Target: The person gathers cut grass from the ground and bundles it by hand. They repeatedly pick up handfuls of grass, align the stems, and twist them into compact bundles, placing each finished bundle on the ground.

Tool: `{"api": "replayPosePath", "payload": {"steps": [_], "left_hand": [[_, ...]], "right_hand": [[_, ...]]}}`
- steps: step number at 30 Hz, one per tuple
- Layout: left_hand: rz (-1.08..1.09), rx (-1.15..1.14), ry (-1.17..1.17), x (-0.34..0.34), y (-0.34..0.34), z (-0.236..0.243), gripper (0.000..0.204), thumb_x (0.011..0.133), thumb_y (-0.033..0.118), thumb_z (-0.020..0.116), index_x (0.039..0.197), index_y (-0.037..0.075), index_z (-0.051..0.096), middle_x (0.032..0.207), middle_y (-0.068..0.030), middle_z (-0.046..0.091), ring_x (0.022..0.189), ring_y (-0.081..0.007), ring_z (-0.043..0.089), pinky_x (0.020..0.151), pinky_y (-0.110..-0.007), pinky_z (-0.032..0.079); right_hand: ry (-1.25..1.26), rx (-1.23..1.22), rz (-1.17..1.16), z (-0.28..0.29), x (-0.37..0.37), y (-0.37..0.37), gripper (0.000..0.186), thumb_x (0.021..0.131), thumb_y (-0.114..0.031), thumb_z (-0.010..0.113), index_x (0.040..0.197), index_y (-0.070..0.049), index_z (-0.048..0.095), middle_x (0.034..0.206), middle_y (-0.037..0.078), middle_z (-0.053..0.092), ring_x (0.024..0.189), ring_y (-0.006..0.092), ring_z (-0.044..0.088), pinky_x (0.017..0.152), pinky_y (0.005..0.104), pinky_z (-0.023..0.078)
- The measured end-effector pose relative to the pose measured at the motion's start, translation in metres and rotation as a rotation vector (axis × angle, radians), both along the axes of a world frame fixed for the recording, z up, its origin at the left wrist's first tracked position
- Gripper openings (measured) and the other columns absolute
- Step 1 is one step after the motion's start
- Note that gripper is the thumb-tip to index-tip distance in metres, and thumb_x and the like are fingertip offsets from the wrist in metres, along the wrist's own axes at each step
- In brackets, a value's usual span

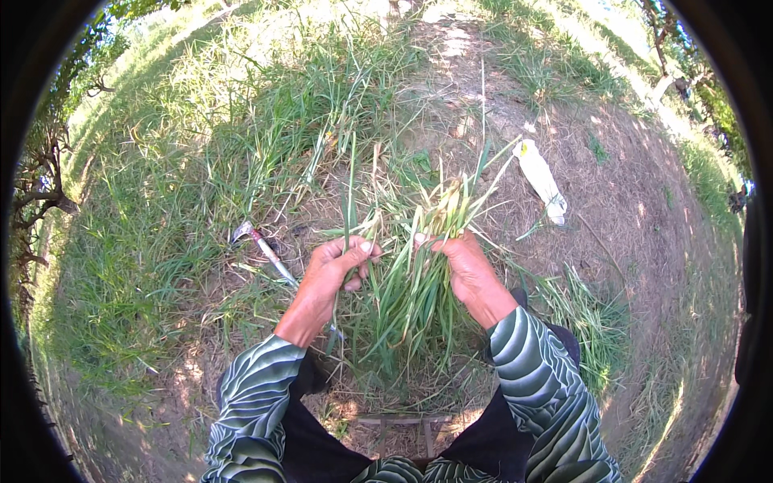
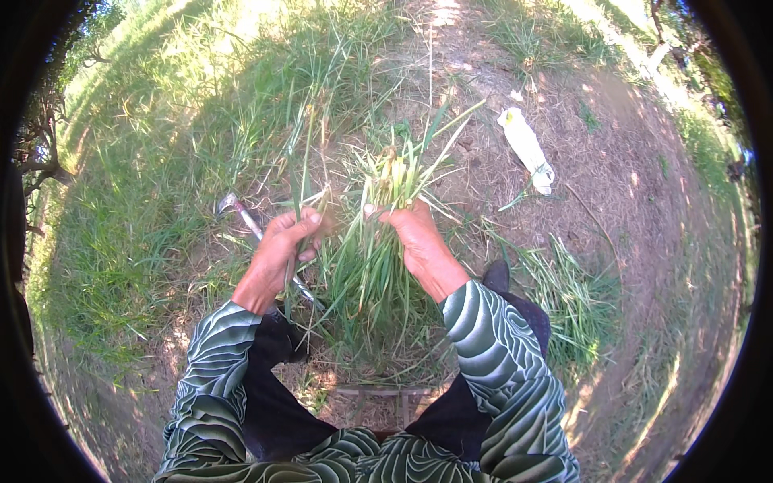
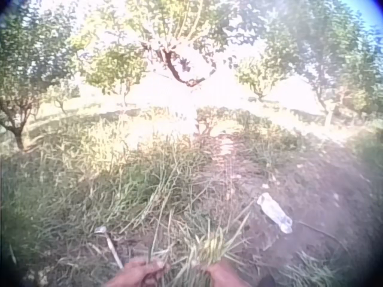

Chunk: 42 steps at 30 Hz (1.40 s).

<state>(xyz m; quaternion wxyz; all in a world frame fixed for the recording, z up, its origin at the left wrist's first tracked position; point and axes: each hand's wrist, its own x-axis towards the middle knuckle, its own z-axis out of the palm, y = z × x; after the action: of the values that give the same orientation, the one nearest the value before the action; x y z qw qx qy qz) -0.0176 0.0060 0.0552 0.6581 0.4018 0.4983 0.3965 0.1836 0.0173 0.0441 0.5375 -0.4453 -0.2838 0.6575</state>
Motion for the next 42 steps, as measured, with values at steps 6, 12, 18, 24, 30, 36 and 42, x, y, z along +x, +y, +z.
{"api": "replayPosePath", "payload": {"steps": [6, 12, 18, 24, 30, 36, 42], "left_hand": [[0.107, 0.089, -0.184, -0.020, 0.012, -0.006, 0.013, 0.090, 0.017, 0.057, 0.091, 0.006, 0.063, 0.091, -0.0055, 0.065, 0.067, -0.0110, 0.051, 0.053, -0.024, 0.039], [0.168, 0.108, -0.107, -0.019, 0.010, -0.003, 0.014, 0.086, 0.013, 0.062, 0.093, 0.001, 0.066, 0.086, -0.0053, 0.066, 0.067, -0.0089, 0.050, 0.057, -0.025, 0.041], [0.161, 0.111, 0.034, -0.022, 0.013, -0.013, 0.017, 0.084, 0.014, 0.066, 0.098, 0.004, 0.064, 0.095, -0.0062, 0.067, 0.078, -0.0151, 0.058, 0.069, -0.033, 0.047], [0.204, 0.088, 0.025, -0.012, 0.009, -0.002, 0.017, 0.083, 0.012, 0.068, 0.096, 0.001, 0.066, 0.086, -0.0068, 0.068, 0.073, -0.0115, 0.058, 0.062, -0.025, 0.045], [0.107, 0.152, 0.077, -0.013, 0.009, -0.002, 0.018, 0.086, 0.014, 0.064, 0.097, 0.001, 0.064, 0.076, -0.0037, 0.063, 0.058, -0.0110, 0.057, 0.051, -0.023, 0.038], [0.098, 0.122, 0.038, -0.005, 0.006, -0.004, 0.012, 0.088, 0.013, 0.060, 0.094, 0.002, 0.063, 0.071, -0.0012, 0.058, 0.054, -0.0083, 0.049, 0.050, -0.024, 0.037], [0.008, 0.106, 0.088, -0.001, 0.001, 0.002, 0.017, 0.091, 0.010, 0.055, 0.101, -0.001, 0.062, 0.072, -0.0004, 0.059, 0.058, -0.0072, 0.048, 0.047, -0.023, 0.036]], "right_hand": [[-0.012, 0.002, 0.000, -0.001, 0.017, 0.008, 0.033, 0.073, 0.004, 0.056, 0.106, 0.002, 0.055, 0.088, 0.011, 0.065, 0.078, 0.0203, 0.064, 0.070, 0.0343, 0.054], [-0.047, 0.015, -0.017, -0.002, 0.016, 0.005, 0.032, 0.075, -0.001, 0.062, 0.106, 0.001, 0.056, 0.089, 0.010, 0.065, 0.079, 0.0201, 0.064, 0.074, 0.0335, 0.051], [-0.085, 0.085, 0.117, -0.006, 0.019, 0.005, 0.030, 0.075, -0.010, 0.069, 0.102, -0.001, 0.059, 0.087, 0.010, 0.068, 0.081, 0.0190, 0.064, 0.079, 0.0330, 0.048], [-0.090, 0.065, 0.150, 0.002, 0.021, 0.002, 0.031, 0.078, -0.004, 0.066, 0.107, -0.001, 0.056, 0.088, 0.011, 0.068, 0.085, 0.0198, 0.064, 0.080, 0.0331, 0.048], [-0.044, 0.060, 0.088, -0.002, 0.019, 0.002, 0.026, 0.075, -0.003, 0.067, 0.099, 0.001, 0.058, 0.081, 0.009, 0.066, 0.076, 0.0183, 0.064, 0.075, 0.0318, 0.049], [-0.053, 0.087, 0.091, 0.000, 0.017, 0.001, 0.028, 0.076, -0.004, 0.068, 0.102, 0.001, 0.057, 0.085, 0.010, 0.066, 0.079, 0.0187, 0.064, 0.076, 0.0317, 0.050], [-0.010, 0.151, 0.241, 0.003, 0.012, 0.001, 0.035, 0.077, -0.009, 0.068, 0.109, 0.002, 0.059, 0.101, 0.012, 0.066, 0.095, 0.0200, 0.064, 0.087, 0.0325, 0.048]]}}
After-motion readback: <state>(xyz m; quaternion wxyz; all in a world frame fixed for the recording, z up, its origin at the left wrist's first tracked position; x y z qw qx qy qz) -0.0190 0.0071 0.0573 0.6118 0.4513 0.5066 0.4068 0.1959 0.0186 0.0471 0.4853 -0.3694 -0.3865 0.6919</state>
